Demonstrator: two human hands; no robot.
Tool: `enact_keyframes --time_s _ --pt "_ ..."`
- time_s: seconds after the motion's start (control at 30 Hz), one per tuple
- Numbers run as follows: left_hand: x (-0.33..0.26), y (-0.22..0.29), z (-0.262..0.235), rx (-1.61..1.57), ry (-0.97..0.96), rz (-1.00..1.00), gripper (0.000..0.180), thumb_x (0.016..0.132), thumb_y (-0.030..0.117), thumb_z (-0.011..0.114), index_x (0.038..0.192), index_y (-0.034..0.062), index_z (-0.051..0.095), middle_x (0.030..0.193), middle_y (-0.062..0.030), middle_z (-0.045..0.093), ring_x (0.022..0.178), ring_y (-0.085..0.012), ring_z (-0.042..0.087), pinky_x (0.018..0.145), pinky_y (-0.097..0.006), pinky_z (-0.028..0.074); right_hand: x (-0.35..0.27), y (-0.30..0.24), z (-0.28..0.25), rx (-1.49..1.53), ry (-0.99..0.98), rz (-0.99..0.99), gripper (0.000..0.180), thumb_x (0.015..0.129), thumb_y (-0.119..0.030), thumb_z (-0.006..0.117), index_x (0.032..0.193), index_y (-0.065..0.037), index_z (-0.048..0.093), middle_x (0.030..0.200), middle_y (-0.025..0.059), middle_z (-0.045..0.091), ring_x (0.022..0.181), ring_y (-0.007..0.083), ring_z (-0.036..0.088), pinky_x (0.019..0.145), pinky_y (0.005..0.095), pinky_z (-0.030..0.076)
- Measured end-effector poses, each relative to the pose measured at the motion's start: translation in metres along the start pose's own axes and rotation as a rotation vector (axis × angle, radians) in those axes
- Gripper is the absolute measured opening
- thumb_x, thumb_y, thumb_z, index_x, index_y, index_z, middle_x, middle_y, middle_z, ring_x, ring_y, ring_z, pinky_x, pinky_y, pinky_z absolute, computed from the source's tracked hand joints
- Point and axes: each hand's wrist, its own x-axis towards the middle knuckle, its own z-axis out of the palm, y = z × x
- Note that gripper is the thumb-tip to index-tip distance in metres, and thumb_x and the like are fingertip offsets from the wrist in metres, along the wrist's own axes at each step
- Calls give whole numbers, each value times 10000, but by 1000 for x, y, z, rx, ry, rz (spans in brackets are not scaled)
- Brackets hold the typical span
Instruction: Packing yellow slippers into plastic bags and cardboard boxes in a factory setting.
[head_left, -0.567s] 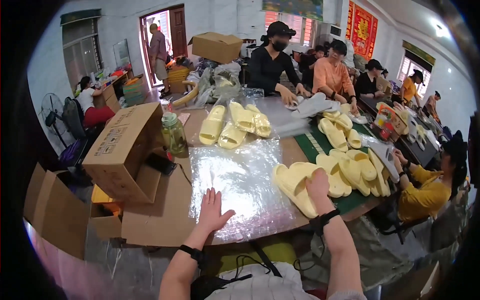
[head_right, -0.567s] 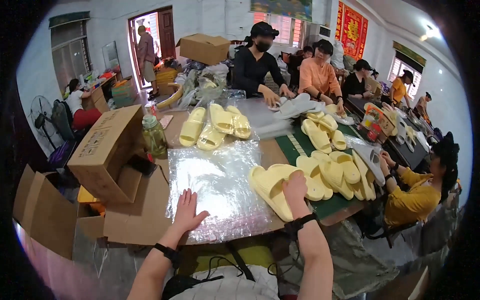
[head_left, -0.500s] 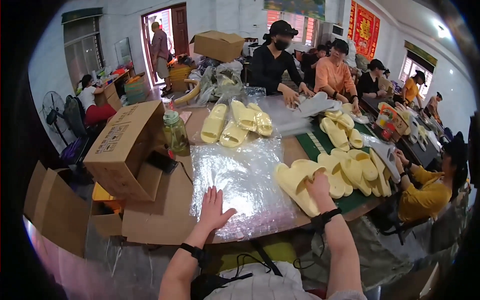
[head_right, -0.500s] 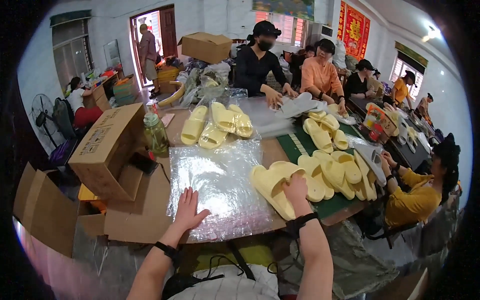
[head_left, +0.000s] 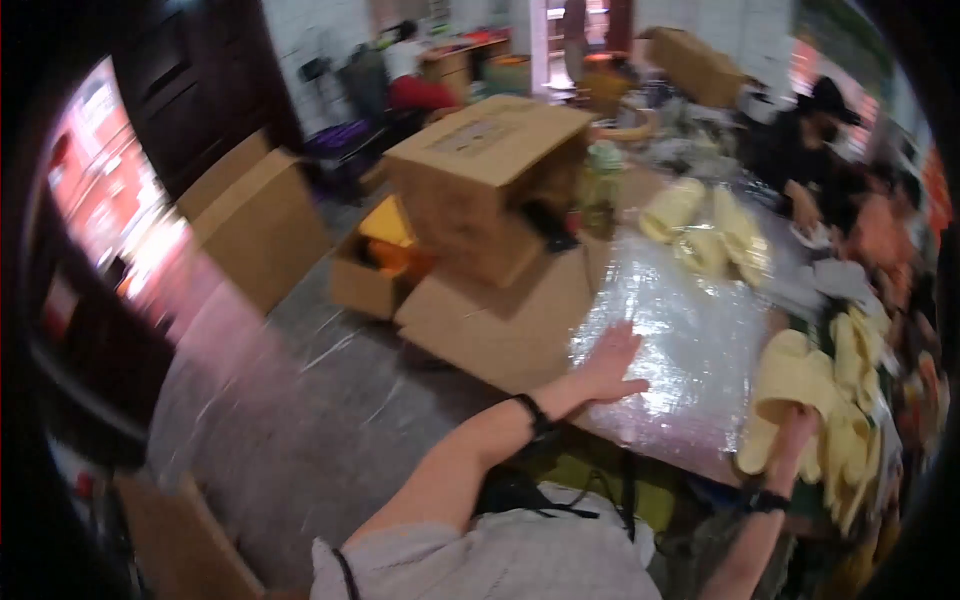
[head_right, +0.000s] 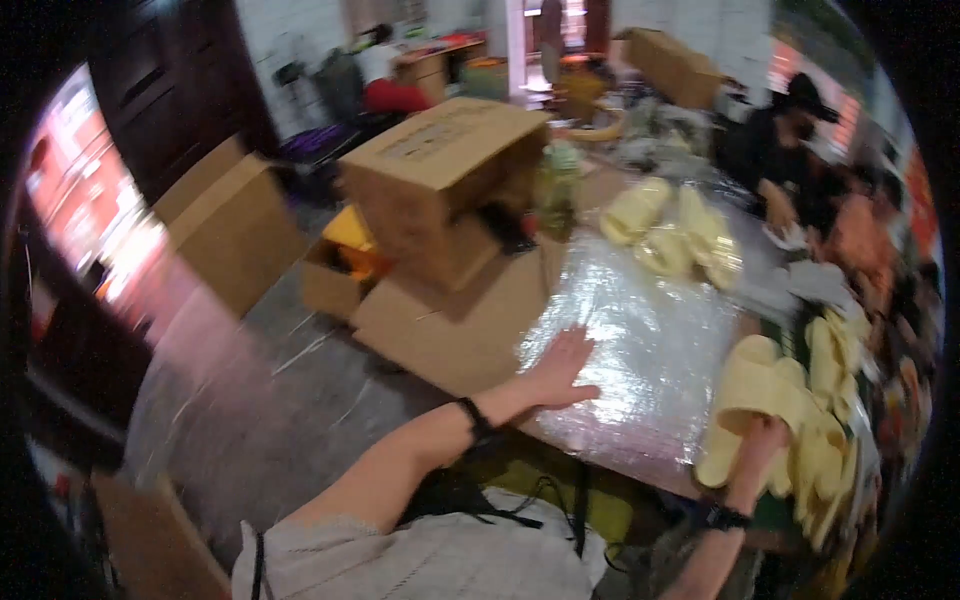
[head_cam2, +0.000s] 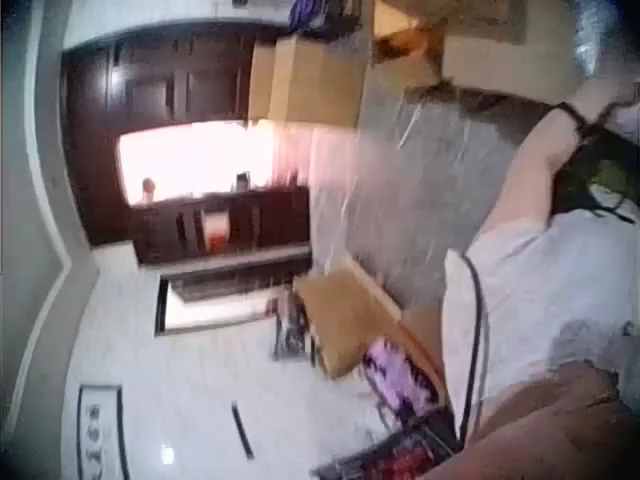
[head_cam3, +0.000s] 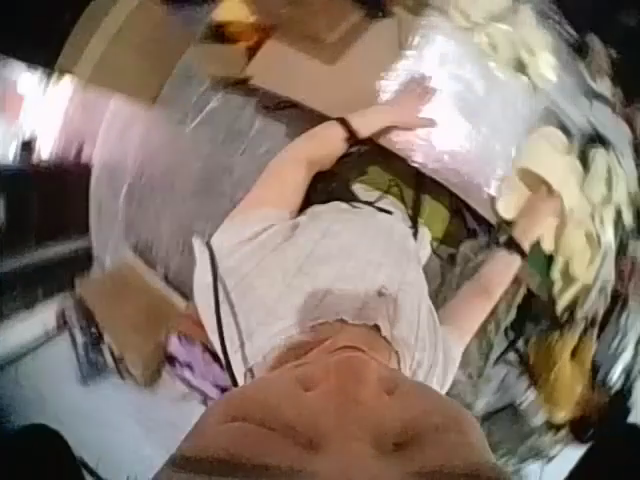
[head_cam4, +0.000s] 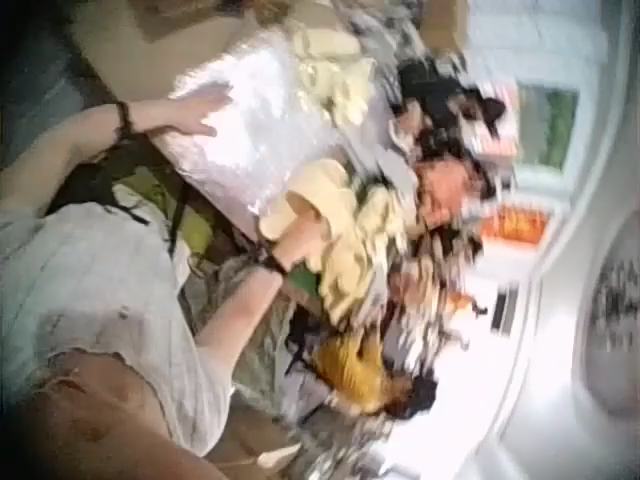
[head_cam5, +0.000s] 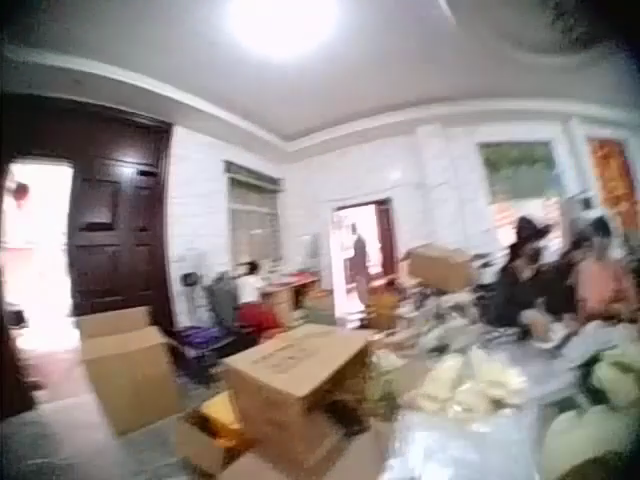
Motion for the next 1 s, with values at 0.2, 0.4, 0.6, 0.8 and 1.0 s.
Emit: enact_keyframes --time_s 0.2,0.4,0.6,0.8,1.0 --pt "-10 -3 -8 56 -10 -21 959 886 614 536 1486 -80 256 1550 -344 169 1469 -464 96 1205 -493 82 -24 -46 1 51 133 -198 153 819 21 439 879 87 564 812 191 559 781 314 537 739 417 453" --pt "0 2 -16 37 -92 -41 973 855 607 567 1473 -89 282 1543 -350 185 1466 -470 103 1207 -487 80 -82 -100 35 -171 -307 -71 186 793 -81 578 895 65 630 859 258 631 820 394 621 745 458 484" --pt "-1 -5 -46 47 -296 -60 1196 677 721 675 1485 -63 272 1542 -363 170 1459 -496 108 1204 -471 105 -104 -101 54 -121 -361 83 282 803 -229 681 811 39 590 806 238 615 793 424 614 702 490 489" --pt "1 42 -68 327 -214 60 953 687 453 784 1451 36 396 1540 -297 252 1457 -457 172 1197 -468 181 -97 -94 9 182 -25 203 230 856 -137 644 784 59 547 715 189 575 684 279 580 629 406 448" --pt "0 46 -42 57 -283 255 670 749 279 757 1363 147 525 1482 -160 431 1366 -373 395 1118 -477 342 -108 -126 -39 302 8 232 174 866 -81 658 925 75 606 812 117 637 758 182 569 682 339 459"
